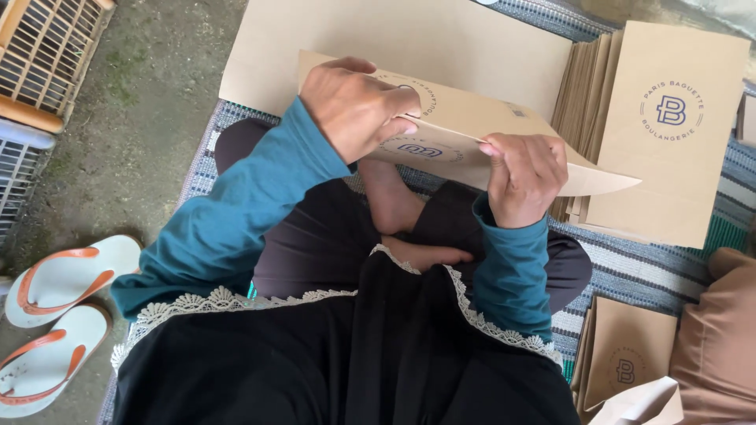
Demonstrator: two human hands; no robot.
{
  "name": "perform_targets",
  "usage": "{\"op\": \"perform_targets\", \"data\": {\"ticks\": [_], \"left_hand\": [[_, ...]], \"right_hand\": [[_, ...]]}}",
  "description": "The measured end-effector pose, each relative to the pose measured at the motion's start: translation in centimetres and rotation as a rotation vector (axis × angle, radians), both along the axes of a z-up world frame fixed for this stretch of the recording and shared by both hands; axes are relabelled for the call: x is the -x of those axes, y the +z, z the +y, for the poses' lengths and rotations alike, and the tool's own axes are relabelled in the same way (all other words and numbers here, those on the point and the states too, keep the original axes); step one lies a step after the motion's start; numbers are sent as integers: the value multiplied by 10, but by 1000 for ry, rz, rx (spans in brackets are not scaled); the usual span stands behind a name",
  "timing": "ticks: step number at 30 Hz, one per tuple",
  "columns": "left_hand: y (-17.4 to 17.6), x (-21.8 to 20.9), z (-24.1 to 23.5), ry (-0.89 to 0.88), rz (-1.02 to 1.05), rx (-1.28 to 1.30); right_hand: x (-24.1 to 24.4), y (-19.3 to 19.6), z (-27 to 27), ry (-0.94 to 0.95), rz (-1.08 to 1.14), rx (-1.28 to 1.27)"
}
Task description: The person assembles flat paper bags by applying glue to the center seam with a small brush, folding and pressing the sides to form the bag, and then folding the bottom flaps to create a base. The finished bags are placed aside.
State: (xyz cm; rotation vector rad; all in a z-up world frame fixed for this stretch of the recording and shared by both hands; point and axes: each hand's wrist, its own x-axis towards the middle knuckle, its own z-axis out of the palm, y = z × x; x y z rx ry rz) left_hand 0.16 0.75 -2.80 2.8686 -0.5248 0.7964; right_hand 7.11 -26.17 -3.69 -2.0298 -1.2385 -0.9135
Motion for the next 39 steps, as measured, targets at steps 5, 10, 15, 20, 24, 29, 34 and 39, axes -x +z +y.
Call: {"op": "perform_targets", "data": {"ticks": [5,10,15,20,24,29,34,39], "left_hand": [[16,6,9,14,0,-21],[33,16,29,-64,43,150],[27,18,33,-77,38,188],[23,14,29,-61,-40,180],[17,6,18,-82,-86,184],[9,-2,-3,-124,-143,142],[27,6,-2,-159,20,436],[30,11,3,-244,77,744]], "right_hand": [[-11,-10,-15,-24,-35,-7],[-17,-16,-24,-47,-7,-29],[-20,-19,-25,-24,11,-37],[-16,-12,-22,12,73,-28],[-11,-6,-8,121,136,-58],[11,14,33,194,160,-32],[14,16,47,189,299,-184],[14,17,48,194,334,-200]]}}
